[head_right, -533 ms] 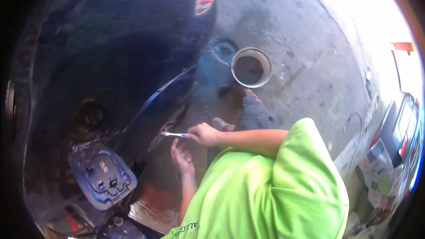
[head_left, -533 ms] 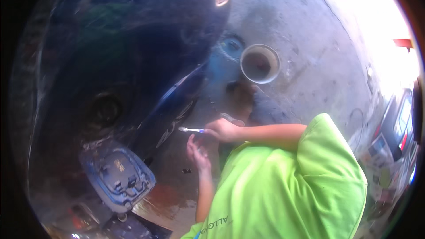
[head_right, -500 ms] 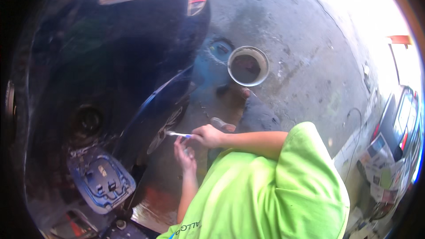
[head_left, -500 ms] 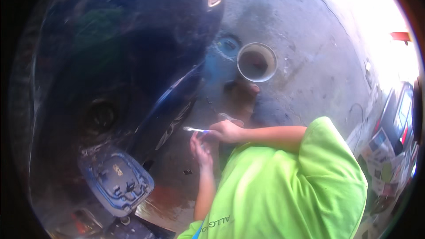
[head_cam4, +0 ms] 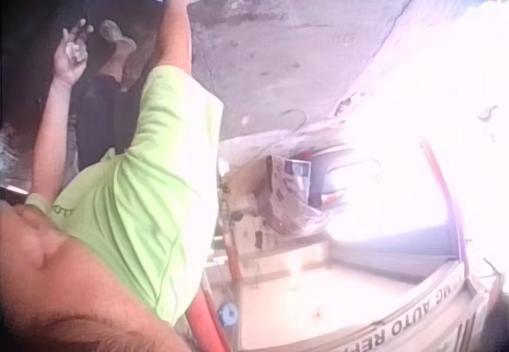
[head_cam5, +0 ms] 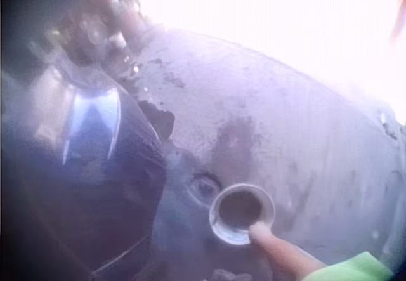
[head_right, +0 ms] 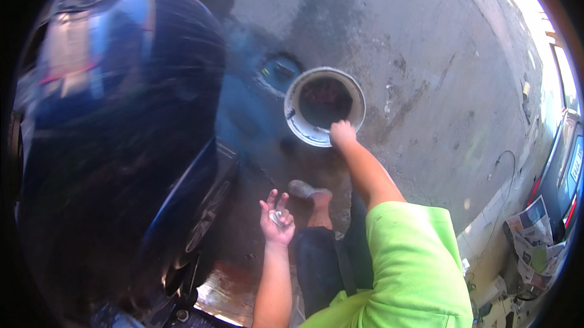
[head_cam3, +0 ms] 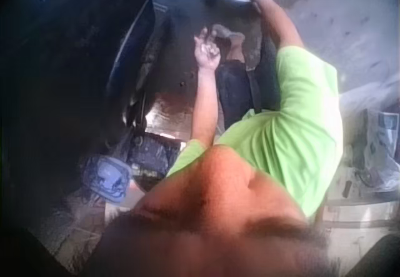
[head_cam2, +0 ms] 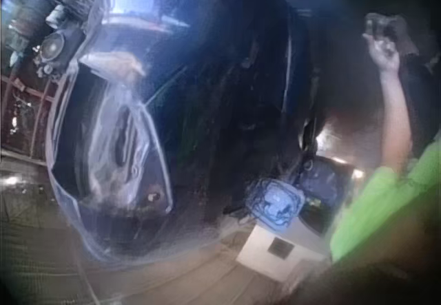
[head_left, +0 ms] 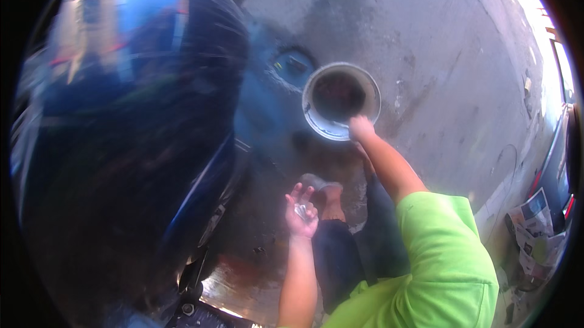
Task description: The person uses a small brush to scrub a blue plastic car part, then wipes it with a cloth. The person repeatedly scrubs and wipes the same area of the part.
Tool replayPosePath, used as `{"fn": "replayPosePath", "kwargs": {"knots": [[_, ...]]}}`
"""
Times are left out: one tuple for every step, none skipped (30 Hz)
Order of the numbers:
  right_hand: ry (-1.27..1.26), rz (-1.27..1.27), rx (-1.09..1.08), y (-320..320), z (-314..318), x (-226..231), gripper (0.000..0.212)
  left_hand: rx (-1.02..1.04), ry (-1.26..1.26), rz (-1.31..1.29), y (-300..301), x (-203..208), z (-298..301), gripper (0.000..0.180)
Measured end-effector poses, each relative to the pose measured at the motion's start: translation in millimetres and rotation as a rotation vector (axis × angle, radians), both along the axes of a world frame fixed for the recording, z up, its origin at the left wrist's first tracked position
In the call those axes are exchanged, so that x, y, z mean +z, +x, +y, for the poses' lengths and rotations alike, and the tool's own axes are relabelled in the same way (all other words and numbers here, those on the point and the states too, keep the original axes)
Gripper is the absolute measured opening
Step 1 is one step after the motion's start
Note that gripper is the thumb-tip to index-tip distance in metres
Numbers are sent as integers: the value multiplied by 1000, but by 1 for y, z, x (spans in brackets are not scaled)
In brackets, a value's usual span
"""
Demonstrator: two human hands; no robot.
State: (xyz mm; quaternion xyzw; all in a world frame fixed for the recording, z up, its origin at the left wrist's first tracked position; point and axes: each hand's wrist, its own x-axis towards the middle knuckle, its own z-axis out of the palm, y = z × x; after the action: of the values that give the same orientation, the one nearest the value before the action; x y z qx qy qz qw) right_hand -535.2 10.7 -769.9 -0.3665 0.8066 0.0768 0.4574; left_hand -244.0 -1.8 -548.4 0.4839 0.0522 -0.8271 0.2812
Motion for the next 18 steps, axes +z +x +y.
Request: {"fn": "replayPosePath", "kwargs": {"knots": [[-14,2,-16,-3,-9,-31,29,6,24,27,1,-17,10,50],[3,3,-12,-5,-18,-61,31,23,33,58,1,-36,19,50],[-31,-21,-7,-11,-32,-91,32,-1,32,104,3,-56,28,53],[-23,-41,-2,-14,-46,-118,34,10,77,74,3,-77,36,53],[-200,90,-62,-14,-56,-142,35,25,105,61,5,-97,45,54],[-306,187,-126,-17,-66,-164,36,37,131,41,6,-116,52,54],[-388,231,-161,-18,-74,-186,38,43,125,68,7,-135,59,55],[-411,230,-138,-17,-76,-200,39,75,121,75,12,-146,67,55],[-358,191,35,-14,-75,-216,40,113,130,56,14,-158,75,55],[-301,162,267,-13,-72,-230,41,159,157,12,16,-170,84,55],[-225,128,503,-6,-64,-240,41,196,177,20,18,-177,92,56],[-150,36,585,2,-55,-250,40,233,213,9,19,-185,99,56],[-66,-34,672,8,-49,-259,38,287,214,35,20,-192,105,56],[-51,-43,738,12,-46,-269,38,252,262,13,20,-201,110,56],[-174,-57,465,18,-44,-276,35,232,273,23,21,-207,113,55],[-371,-29,171,23,-45,-281,34,214,274,25,22,-213,112,55],[-485,-48,-108,26,-50,-282,33,231,263,74,23,-217,110,55],[-416,-68,72,30,-56,-277,31,250,250,79,25,-219,105,55]]}}
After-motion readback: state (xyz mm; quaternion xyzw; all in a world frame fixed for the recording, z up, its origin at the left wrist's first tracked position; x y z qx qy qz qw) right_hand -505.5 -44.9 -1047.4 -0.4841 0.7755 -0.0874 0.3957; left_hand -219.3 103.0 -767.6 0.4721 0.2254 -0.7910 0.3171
